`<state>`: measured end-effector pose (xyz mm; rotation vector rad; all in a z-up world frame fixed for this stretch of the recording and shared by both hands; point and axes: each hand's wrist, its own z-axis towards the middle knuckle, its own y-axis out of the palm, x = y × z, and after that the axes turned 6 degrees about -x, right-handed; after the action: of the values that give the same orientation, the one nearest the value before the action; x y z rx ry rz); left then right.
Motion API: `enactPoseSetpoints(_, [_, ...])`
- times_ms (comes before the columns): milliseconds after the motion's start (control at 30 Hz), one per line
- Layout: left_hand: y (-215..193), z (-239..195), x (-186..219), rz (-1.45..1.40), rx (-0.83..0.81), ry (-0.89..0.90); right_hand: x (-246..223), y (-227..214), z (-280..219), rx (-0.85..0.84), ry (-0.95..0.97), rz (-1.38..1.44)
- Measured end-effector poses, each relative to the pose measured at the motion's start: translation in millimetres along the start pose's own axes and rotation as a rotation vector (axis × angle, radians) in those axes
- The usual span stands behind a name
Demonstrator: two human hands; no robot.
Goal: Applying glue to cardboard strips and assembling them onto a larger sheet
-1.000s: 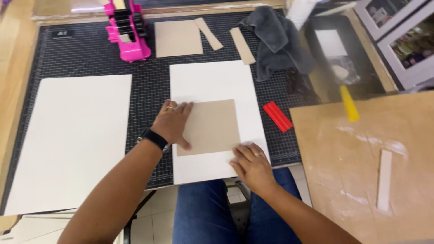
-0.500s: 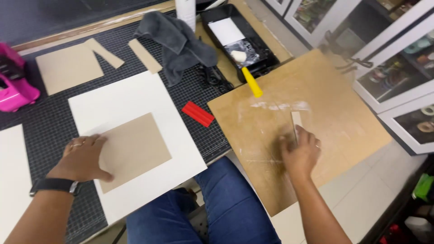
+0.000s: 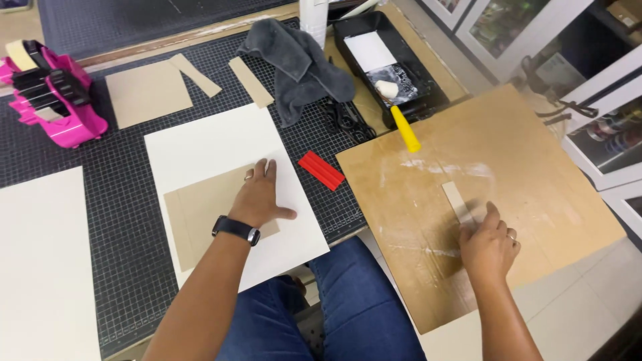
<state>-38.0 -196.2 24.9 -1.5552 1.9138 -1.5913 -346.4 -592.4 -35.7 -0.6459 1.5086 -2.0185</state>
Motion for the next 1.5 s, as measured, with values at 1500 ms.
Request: enactPoseSetpoints(1500, [11.7,-150.9,36.0,-1.127,0.308,0.167,-300.2,-167.4,-66.1,-0.544,-0.248,1.676])
